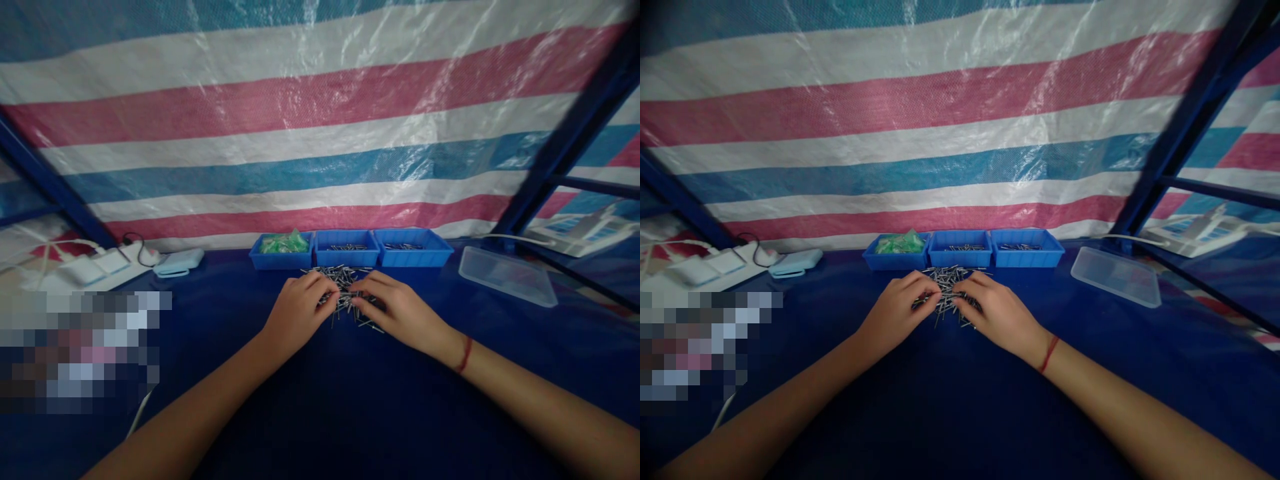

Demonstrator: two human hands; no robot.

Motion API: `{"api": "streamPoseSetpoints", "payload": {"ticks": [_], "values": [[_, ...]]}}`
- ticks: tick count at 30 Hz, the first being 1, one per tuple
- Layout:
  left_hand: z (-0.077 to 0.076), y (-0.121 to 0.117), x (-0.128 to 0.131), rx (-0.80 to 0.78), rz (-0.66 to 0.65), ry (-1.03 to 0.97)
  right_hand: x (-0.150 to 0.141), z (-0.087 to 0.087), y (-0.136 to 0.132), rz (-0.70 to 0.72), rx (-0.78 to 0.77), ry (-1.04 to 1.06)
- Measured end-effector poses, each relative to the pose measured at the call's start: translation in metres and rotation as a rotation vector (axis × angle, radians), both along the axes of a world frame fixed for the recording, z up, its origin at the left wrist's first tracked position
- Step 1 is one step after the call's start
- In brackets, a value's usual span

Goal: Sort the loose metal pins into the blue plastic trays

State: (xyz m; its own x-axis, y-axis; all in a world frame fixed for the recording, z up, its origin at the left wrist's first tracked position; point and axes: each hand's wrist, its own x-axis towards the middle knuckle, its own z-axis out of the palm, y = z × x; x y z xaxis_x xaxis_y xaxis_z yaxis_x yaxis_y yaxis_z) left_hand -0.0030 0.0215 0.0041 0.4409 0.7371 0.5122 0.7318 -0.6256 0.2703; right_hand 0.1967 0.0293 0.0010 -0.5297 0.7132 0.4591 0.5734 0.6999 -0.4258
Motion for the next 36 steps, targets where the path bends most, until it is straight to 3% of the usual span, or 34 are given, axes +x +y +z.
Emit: {"api": "streamPoseSetpoints", "payload": {"ticks": [9, 25, 36], "values": [[0.004, -0.015, 0.011, -0.216, -0.008, -0.444, -0.011, 0.004, -0.01, 0.087, -0.103, 0.184], [0.011, -0.018, 0.01, -0.253, -0.023, -0.47, -0.011, 0.003, -0.012, 0.118, -0.18, 0.245], [0.012, -0.016, 0.008, -0.196, -0.033, -0.453, -0.01, 0.0, -0.01, 0.009, -0.2, 0.381]]}}
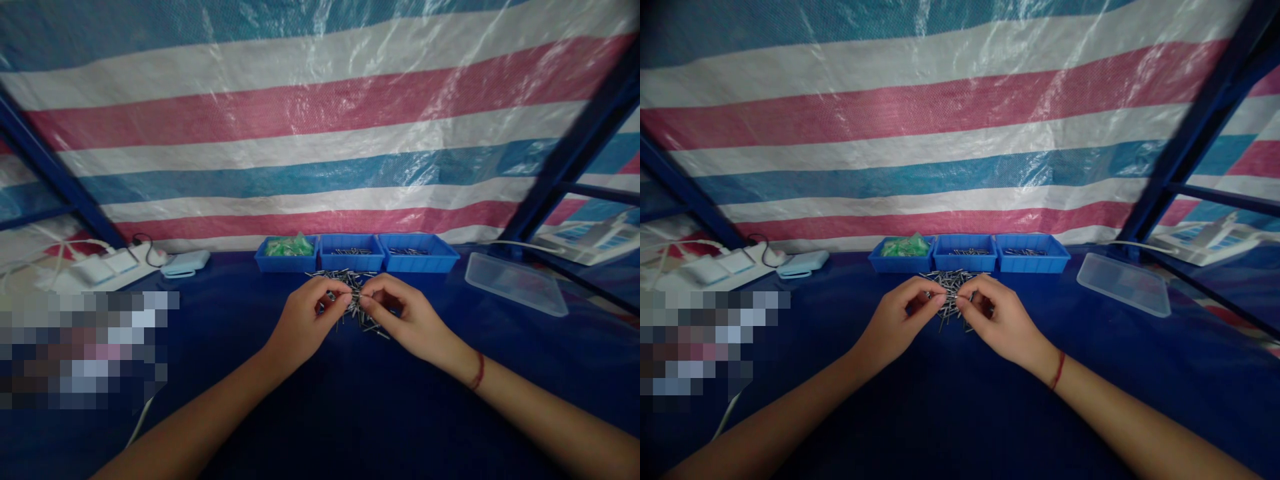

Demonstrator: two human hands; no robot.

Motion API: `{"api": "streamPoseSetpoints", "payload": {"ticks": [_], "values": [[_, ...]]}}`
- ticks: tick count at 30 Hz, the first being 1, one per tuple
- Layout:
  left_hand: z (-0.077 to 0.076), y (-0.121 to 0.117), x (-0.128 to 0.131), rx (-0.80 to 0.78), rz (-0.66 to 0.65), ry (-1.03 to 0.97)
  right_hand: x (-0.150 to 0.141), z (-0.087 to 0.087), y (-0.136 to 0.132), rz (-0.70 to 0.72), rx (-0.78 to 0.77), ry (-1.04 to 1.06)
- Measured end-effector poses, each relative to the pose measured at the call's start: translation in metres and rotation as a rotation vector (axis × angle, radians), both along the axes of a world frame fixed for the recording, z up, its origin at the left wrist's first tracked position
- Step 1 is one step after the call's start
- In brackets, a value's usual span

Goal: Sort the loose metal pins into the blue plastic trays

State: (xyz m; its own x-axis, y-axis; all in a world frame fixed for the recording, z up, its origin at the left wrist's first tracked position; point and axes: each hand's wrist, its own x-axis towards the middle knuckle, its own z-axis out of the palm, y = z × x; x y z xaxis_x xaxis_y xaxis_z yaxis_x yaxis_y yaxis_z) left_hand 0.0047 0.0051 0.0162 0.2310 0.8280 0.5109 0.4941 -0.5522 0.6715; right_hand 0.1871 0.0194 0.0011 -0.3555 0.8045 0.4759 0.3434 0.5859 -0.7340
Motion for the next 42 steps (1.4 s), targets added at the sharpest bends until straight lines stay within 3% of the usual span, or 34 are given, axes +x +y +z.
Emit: {"api": "streamPoseSetpoints", "payload": {"ticks": [7, 14, 16, 19, 22, 25, 28, 32, 37, 42], "values": [[-0.003, 0.002, -0.001, -0.018, -0.017, 0.025, 0.002, 0.001, 0.001, -0.016, 0.085, 0.053], [-0.005, 0.002, 0.0, -0.075, -0.09, 0.134, 0.003, 0.008, -0.005, 0.042, 0.3, -0.062], [-0.008, 0.003, -0.001, -0.09, -0.091, 0.144, 0.006, 0.011, -0.001, -0.003, 0.326, -0.078], [-0.012, 0.006, -0.003, -0.105, -0.078, 0.158, 0.022, 0.014, 0.017, -0.217, 0.366, -0.037], [-0.015, 0.011, -0.006, -0.084, -0.058, 0.22, 0.05, 0.012, 0.047, -0.581, 0.386, 0.021], [-0.015, 0.018, -0.012, -0.038, -0.014, 0.306, 0.08, 0.002, 0.075, -0.804, 0.414, -0.131], [-0.014, 0.026, -0.024, 0.015, 0.027, 0.422, 0.095, -0.007, 0.09, -0.836, 0.422, -0.273], [-0.01, 0.033, -0.04, -0.009, 0.054, 0.579, 0.088, -0.006, 0.086, -0.83, 0.377, -0.225], [-0.006, 0.033, -0.045, -0.048, 0.051, 0.669, 0.066, 0.0, 0.067, -0.687, 0.356, -0.218], [-0.012, 0.029, -0.034, -0.053, 0.032, 0.651, 0.049, 0.002, 0.051, -0.527, 0.383, -0.252]]}}
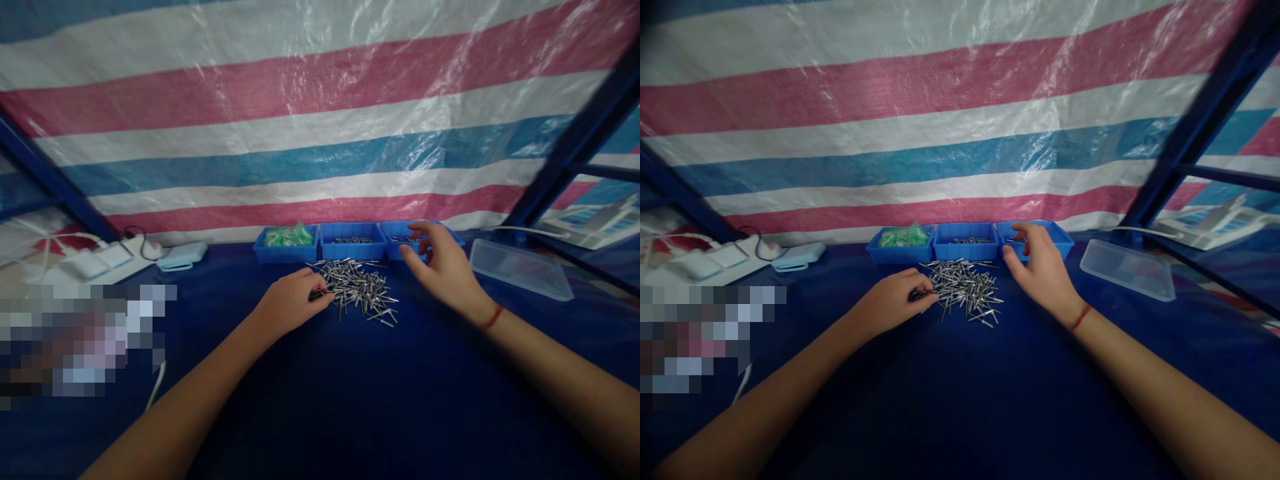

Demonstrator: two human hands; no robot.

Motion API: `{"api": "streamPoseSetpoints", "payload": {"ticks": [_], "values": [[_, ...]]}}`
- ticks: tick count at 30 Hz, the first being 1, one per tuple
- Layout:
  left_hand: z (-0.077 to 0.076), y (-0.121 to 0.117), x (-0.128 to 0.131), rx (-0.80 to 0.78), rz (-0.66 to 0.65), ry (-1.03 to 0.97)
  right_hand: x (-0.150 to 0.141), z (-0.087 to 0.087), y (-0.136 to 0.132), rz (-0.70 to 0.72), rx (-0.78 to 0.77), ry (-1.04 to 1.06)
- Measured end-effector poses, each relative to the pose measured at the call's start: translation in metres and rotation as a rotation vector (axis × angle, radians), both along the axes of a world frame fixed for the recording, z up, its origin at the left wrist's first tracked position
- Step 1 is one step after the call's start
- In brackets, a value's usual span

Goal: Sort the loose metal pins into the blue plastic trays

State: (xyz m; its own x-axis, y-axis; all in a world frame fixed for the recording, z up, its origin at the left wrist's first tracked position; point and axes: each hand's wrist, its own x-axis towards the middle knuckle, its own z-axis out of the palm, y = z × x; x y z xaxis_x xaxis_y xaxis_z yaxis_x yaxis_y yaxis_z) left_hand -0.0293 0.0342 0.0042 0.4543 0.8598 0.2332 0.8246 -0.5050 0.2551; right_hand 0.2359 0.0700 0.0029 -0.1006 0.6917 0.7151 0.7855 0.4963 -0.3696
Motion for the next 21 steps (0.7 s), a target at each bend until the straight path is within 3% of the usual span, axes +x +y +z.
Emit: {"api": "streamPoseSetpoints", "payload": {"ticks": [6, 12, 16, 21], "values": [[-0.008, 0.002, 0.011, 0.018, 0.027, 0.04, -0.015, 0.003, -0.014, 0.085, 0.013, -0.049], [-0.003, 0.002, 0.008, 0.146, 0.043, -0.04, -0.026, -0.001, -0.024, 0.212, -0.087, -0.06], [0.003, -0.004, 0.01, 0.207, -0.016, -0.181, -0.035, -0.002, -0.034, 0.399, -0.184, -0.114], [0.009, -0.017, 0.02, 0.155, -0.119, -0.318, -0.043, -0.001, -0.045, 0.511, -0.237, -0.147]]}}
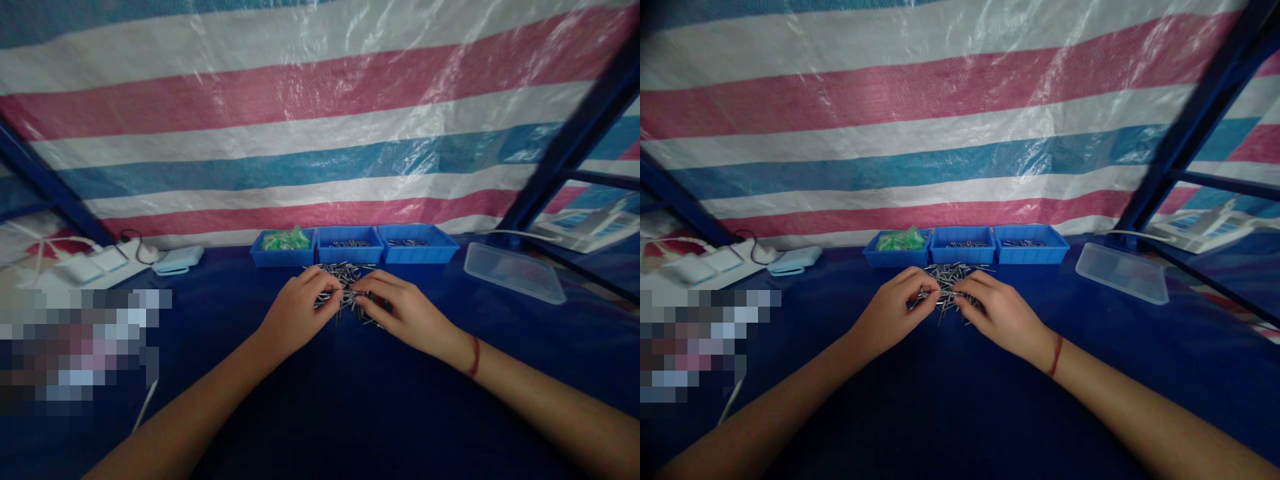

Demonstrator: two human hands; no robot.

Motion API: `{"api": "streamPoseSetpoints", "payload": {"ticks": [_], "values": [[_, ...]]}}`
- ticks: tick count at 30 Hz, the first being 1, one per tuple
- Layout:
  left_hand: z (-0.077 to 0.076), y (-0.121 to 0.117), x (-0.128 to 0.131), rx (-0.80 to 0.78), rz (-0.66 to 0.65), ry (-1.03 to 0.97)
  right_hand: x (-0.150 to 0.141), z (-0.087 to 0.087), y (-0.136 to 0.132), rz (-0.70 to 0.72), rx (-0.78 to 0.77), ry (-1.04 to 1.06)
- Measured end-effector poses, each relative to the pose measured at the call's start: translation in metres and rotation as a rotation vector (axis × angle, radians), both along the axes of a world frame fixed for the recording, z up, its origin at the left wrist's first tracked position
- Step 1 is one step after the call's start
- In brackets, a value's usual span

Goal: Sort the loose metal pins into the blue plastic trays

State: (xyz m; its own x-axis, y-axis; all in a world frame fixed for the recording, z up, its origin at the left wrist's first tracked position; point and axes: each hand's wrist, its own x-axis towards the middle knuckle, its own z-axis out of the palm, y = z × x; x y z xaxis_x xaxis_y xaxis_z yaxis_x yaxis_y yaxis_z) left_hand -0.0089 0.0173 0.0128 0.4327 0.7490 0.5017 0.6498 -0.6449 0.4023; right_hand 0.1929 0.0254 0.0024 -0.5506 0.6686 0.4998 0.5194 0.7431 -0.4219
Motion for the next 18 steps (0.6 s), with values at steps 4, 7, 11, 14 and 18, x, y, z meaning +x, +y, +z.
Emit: {"api": "streamPoseSetpoints", "payload": {"ticks": [4, 7, 11, 14, 18], "values": [[0.002, -0.008, 0.007, -0.043, -0.049, -0.12, -0.004, 0.002, -0.005, 0.035, -0.088, 0.034], [-0.001, -0.011, 0.011, -0.09, -0.036, -0.226, -0.007, 0.003, -0.008, 0.054, -0.145, 0.09], [-0.01, -0.013, 0.018, -0.136, 0.0, -0.333, -0.01, 0.002, -0.009, 0.076, -0.173, 0.119], [-0.017, -0.013, 0.022, -0.151, 0.019, -0.384, -0.01, 0.0, -0.009, 0.069, -0.178, 0.093], [-0.02, -0.012, 0.023, -0.165, 0.03, -0.384, -0.01, -0.001, -0.008, 0.059, -0.155, 0.083]]}}
